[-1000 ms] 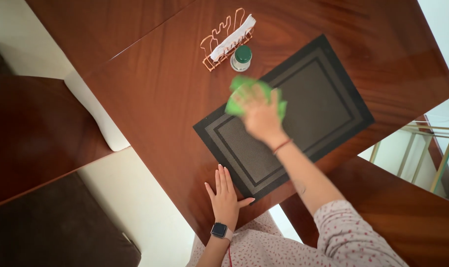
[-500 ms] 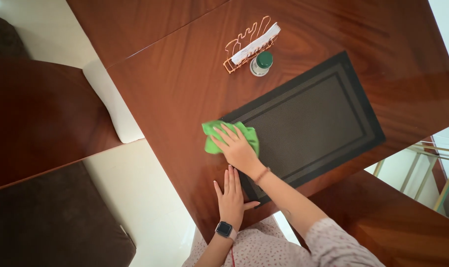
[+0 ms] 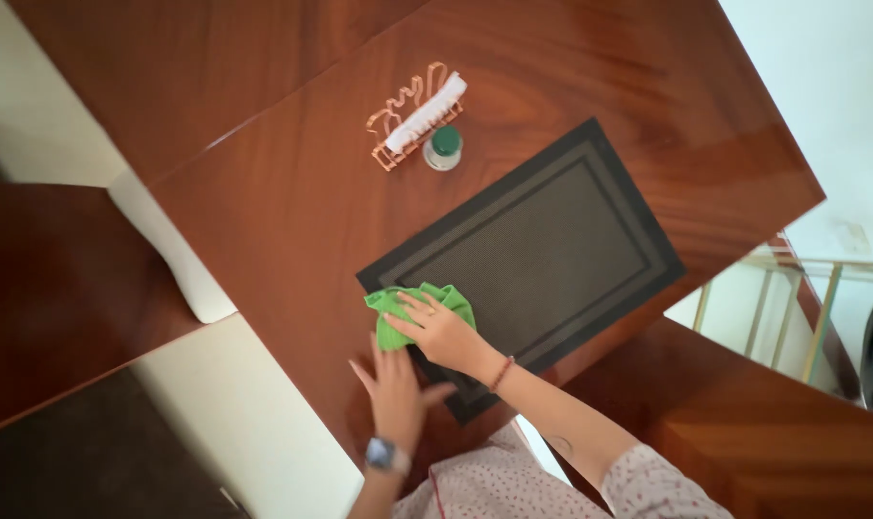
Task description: Clearing trash and wiping placemats on a dining table
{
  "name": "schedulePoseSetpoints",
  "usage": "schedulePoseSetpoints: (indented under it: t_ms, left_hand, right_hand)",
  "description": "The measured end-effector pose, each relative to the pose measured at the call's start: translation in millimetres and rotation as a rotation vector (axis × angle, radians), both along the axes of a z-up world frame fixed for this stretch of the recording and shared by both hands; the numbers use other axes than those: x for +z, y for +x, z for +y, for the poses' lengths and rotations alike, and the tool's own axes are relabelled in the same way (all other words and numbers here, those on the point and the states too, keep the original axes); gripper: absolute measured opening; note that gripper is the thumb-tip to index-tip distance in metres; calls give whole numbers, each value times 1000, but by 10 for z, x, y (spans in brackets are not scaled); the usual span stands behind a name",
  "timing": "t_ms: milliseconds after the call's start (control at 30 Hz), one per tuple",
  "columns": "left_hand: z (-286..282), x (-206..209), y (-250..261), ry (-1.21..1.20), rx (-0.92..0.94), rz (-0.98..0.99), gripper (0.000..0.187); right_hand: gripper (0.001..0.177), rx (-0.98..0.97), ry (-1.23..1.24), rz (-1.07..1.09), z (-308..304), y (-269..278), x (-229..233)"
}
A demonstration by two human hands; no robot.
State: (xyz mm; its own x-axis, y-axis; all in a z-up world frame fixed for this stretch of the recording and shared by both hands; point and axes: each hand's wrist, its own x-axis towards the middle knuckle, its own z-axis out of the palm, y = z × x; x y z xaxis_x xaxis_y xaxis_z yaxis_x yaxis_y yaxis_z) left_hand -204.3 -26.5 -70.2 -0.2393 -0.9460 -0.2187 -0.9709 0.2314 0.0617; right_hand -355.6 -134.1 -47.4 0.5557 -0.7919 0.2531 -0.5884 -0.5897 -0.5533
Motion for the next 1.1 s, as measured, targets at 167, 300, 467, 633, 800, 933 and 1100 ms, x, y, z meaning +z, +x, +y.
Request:
schedulePoseSetpoints:
  t_ms: [167,300,467,633,800,933,1100]
  left_hand:
    - [-265,103,12,-168,-80,-223,161]
    - [-263,151,-24,-149,-90,-275,164]
    - [-279,145,-16,-100,-60,-220,163]
    - [-282,146,-46,-126,-62,-239,163]
    - [-619,483,-338,-78,-34,-370,170]
    - [-1611,601,-1137,-265,-373,-33,99]
    - [-2940,18,-2465,-372,-658,171,51]
  right_hand:
    - [53,-172,-82,333,-194,-246,-114]
    - [69,-374,-14,396,-590,-1112,-80]
    - [71,-647,74,646,-1043,-2213,-226]
    - [65,-799,-5,453,-1399,-3137,-474]
    - [57,-1058,-92,205,-1112,-3470,-3]
    - [53,-941,-177,389,-385,-3025,-416]
    - [58,-958,-275,429,-822,-2806,-382]
